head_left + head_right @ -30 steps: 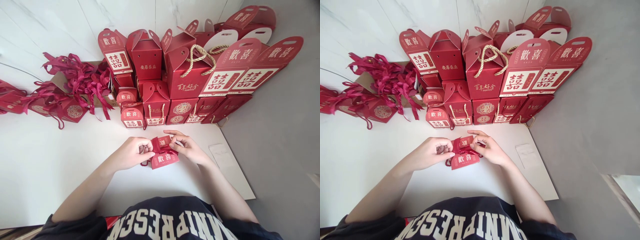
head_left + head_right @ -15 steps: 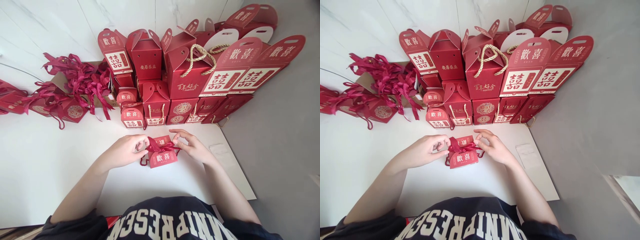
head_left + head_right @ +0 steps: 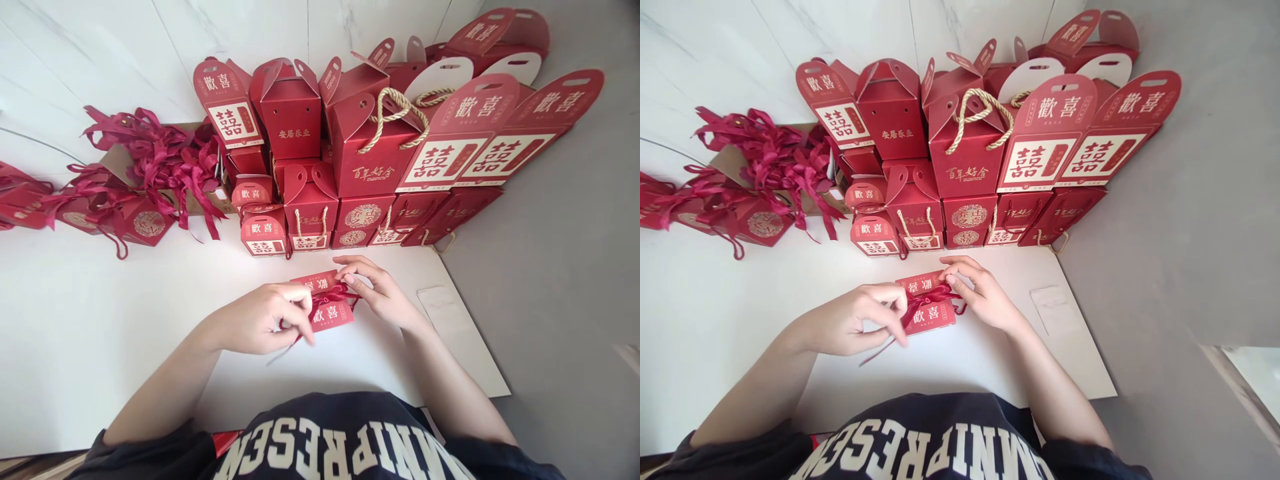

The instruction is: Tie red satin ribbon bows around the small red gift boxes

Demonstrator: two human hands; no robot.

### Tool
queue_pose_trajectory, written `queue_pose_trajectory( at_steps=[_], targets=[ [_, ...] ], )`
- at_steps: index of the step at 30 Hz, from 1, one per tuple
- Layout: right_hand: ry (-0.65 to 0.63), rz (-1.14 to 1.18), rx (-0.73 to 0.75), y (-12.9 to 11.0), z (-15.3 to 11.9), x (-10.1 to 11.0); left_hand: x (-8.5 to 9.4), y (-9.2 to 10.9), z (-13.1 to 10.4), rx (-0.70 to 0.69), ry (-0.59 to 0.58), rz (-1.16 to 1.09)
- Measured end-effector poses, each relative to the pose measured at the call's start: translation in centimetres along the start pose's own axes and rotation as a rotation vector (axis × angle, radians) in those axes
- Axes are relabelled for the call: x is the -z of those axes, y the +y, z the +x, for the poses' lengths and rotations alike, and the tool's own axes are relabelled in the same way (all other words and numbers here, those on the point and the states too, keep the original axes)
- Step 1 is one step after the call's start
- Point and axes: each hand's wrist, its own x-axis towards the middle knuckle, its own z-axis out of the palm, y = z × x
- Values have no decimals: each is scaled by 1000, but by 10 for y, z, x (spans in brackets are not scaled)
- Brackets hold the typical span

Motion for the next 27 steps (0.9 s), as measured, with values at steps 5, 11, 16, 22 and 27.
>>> queue_pose_trajectory(
  at_steps=[5,11,16,22,27],
  targets=[
    [-92,-15,27,-3,-1,-1,-10,-3,10,203,319,135],
    [-142,-58,78,-8,-1,-1,-31,-9,21,180,375,123],
    [-222,-15,46,-12,2,-1,-44,-12,28,200,519,138],
    [-277,155,3,-6,9,-2,-42,-16,29,195,425,129],
    [-261,279,-20,3,12,-8,-33,-16,26,208,331,144]
  ],
)
